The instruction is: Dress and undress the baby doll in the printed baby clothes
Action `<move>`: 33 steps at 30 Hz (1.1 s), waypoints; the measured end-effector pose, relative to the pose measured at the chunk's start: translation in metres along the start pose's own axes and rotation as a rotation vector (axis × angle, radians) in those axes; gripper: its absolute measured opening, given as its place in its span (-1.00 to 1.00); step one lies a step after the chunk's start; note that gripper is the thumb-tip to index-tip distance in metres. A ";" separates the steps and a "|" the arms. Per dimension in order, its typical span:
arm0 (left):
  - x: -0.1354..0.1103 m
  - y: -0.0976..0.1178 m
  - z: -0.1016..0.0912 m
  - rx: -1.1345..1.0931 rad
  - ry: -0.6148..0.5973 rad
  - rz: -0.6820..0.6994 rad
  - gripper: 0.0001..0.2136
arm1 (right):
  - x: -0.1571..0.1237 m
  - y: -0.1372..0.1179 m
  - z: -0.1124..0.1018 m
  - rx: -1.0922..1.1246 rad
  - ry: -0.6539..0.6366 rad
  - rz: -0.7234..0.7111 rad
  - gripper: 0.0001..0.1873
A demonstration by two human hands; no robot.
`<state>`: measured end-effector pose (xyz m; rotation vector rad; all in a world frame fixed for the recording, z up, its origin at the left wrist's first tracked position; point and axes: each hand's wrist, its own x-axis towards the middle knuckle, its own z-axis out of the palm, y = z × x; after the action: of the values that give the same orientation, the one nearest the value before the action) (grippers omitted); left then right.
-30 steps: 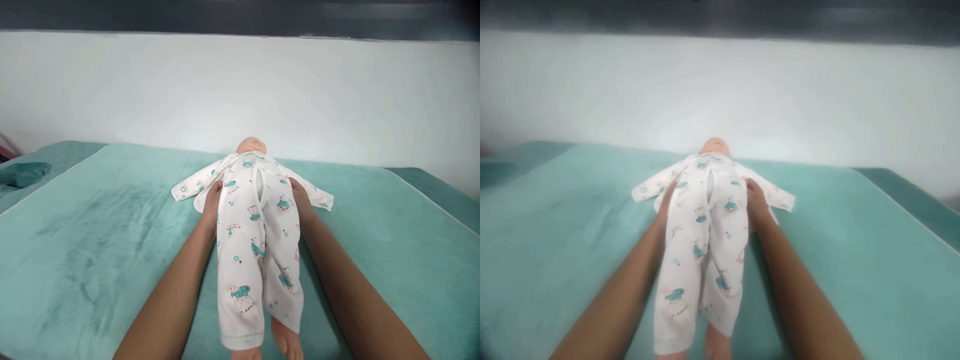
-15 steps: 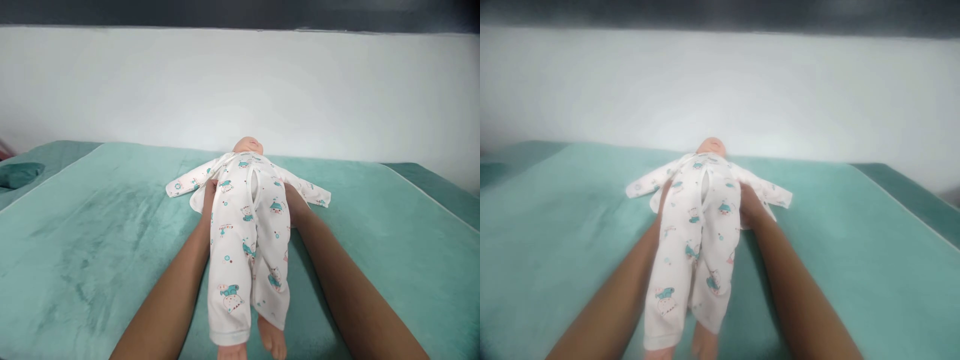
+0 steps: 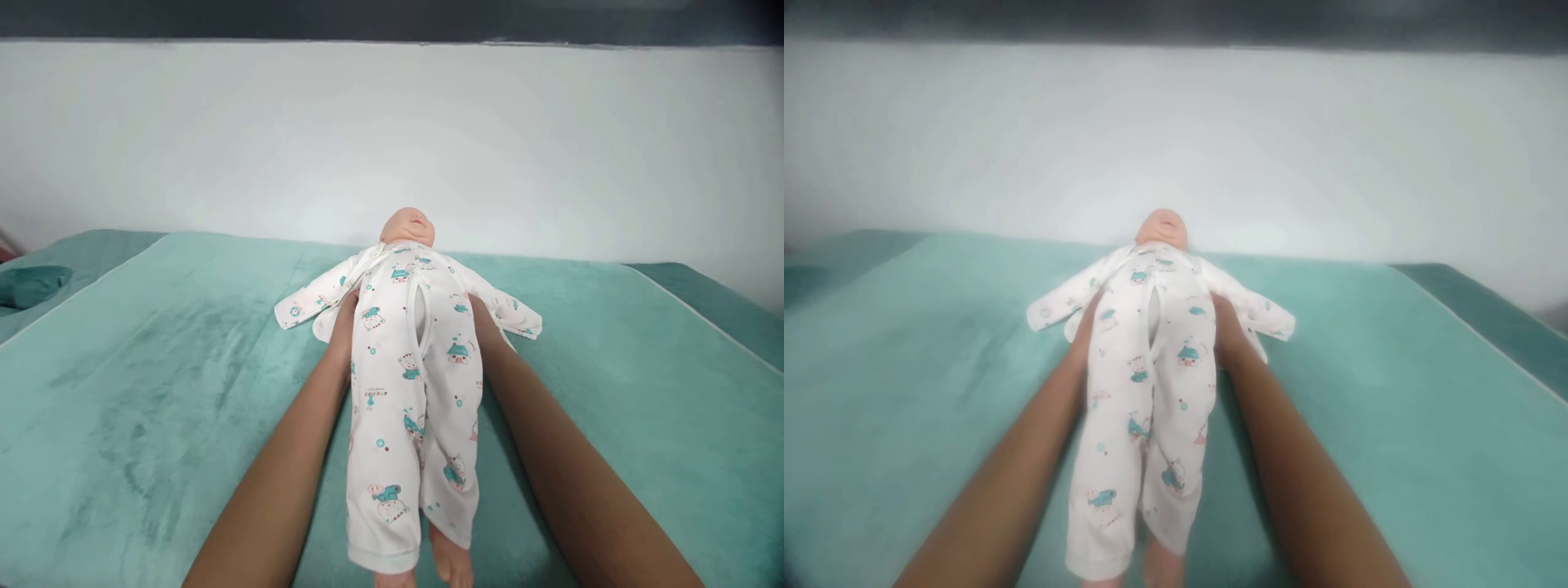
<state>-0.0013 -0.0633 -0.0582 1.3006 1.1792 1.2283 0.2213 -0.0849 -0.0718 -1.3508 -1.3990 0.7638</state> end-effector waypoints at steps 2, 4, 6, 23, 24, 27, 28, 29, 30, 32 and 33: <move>-0.008 0.013 0.000 -0.055 -0.020 -0.048 -0.78 | 0.001 -0.001 -0.001 -0.005 -0.005 -0.011 -0.89; -0.014 0.021 0.000 -0.105 -0.031 -0.087 -0.72 | 0.001 -0.003 -0.001 0.005 -0.024 -0.008 -0.88; -0.017 0.021 -0.001 -0.105 -0.024 -0.058 -0.71 | 0.001 -0.007 0.000 0.029 -0.051 0.001 -0.84; -0.006 0.003 0.001 0.021 0.092 0.018 -0.83 | -0.004 0.002 0.003 -0.080 0.077 -0.043 -0.79; -0.007 0.005 0.001 0.020 0.083 0.019 -0.83 | -0.004 0.003 0.004 -0.087 0.114 -0.042 -0.79; -0.013 0.012 0.001 -0.007 0.028 0.055 -0.85 | -0.004 0.006 0.004 -0.086 0.185 -0.033 -0.81; -0.015 0.015 0.001 -0.016 0.003 0.070 -0.84 | -0.003 0.008 0.004 -0.065 0.182 -0.022 -0.80; -0.017 0.017 0.000 -0.022 -0.017 0.078 -0.82 | -0.002 0.010 0.003 -0.040 0.170 -0.008 -0.80; -0.019 0.020 0.000 -0.024 -0.028 0.079 -0.79 | -0.001 0.012 0.002 -0.017 0.156 0.007 -0.80; -0.023 0.024 0.000 -0.014 -0.024 0.062 -0.77 | 0.001 0.017 0.001 0.025 0.122 0.033 -0.79; -0.024 0.027 -0.001 -0.006 -0.010 0.048 -0.79 | 0.002 0.020 0.001 0.038 0.104 0.037 -0.79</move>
<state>-0.0018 -0.0887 -0.0334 1.3356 1.1422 1.2574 0.2275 -0.0794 -0.0898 -1.3706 -1.2757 0.7306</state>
